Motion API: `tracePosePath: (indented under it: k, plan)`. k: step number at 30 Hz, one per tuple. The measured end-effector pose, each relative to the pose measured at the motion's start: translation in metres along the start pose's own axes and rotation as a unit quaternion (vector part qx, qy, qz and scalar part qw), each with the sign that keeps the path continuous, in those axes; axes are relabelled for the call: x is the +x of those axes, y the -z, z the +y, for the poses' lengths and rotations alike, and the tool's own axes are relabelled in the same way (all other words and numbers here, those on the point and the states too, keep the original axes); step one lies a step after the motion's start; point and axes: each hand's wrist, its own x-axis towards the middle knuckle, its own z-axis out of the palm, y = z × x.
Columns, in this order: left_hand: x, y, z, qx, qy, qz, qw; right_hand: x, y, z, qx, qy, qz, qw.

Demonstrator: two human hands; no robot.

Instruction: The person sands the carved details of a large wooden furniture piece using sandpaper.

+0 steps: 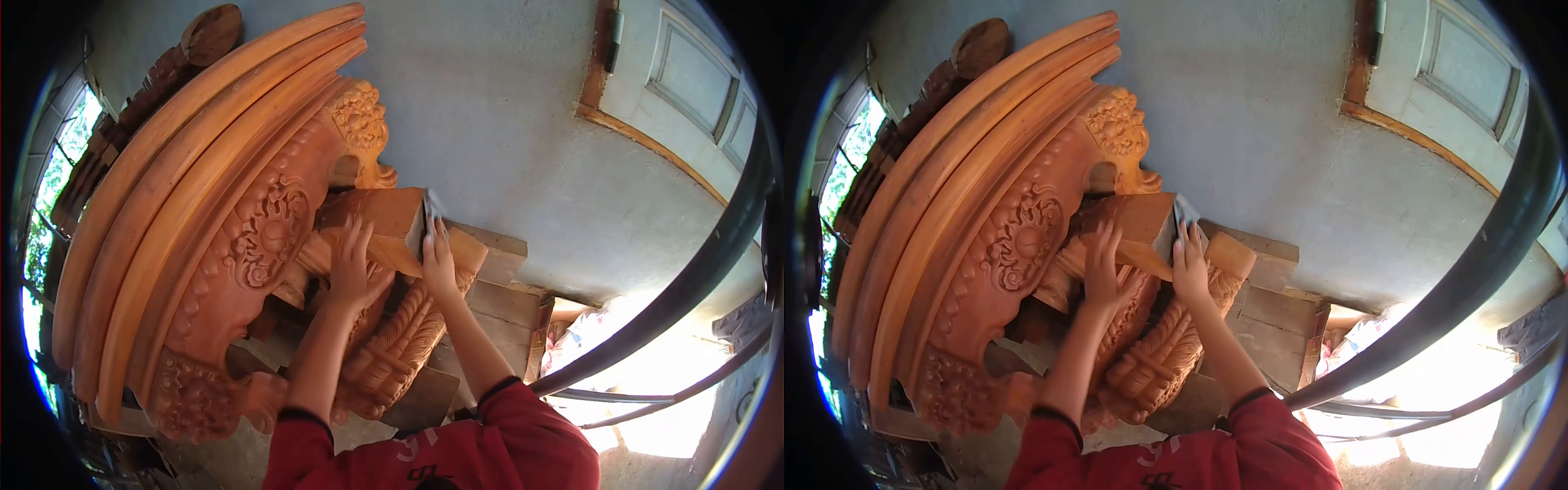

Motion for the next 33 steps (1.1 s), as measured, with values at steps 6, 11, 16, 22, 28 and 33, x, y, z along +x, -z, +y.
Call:
tracePosePath:
  k: [6,11,16,22,28,33]
  plan:
    - [0.076,-0.025,-0.051,0.021,-0.186,-0.136,0.973,0.084,0.017,-0.034,0.034,-0.033,-0.037,0.998]
    - [0.070,-0.037,-0.058,-0.049,-0.165,-0.085,0.981,0.045,-0.003,0.013,0.086,-0.044,0.119,0.988]
    - [0.076,-0.033,-0.053,-0.037,-0.166,-0.083,0.982,0.048,0.001,0.024,0.077,-0.108,0.104,0.986]
    - [0.078,-0.035,-0.051,-0.063,-0.172,-0.056,0.982,0.065,0.005,-0.003,0.043,0.028,0.105,0.993]
    - [0.078,-0.037,-0.054,-0.064,-0.174,-0.052,0.981,0.057,0.016,0.022,0.093,-0.098,0.082,0.987]
    - [0.077,-0.037,-0.053,-0.062,-0.169,-0.045,0.983,0.081,0.018,-0.005,0.094,-0.081,0.026,0.992]
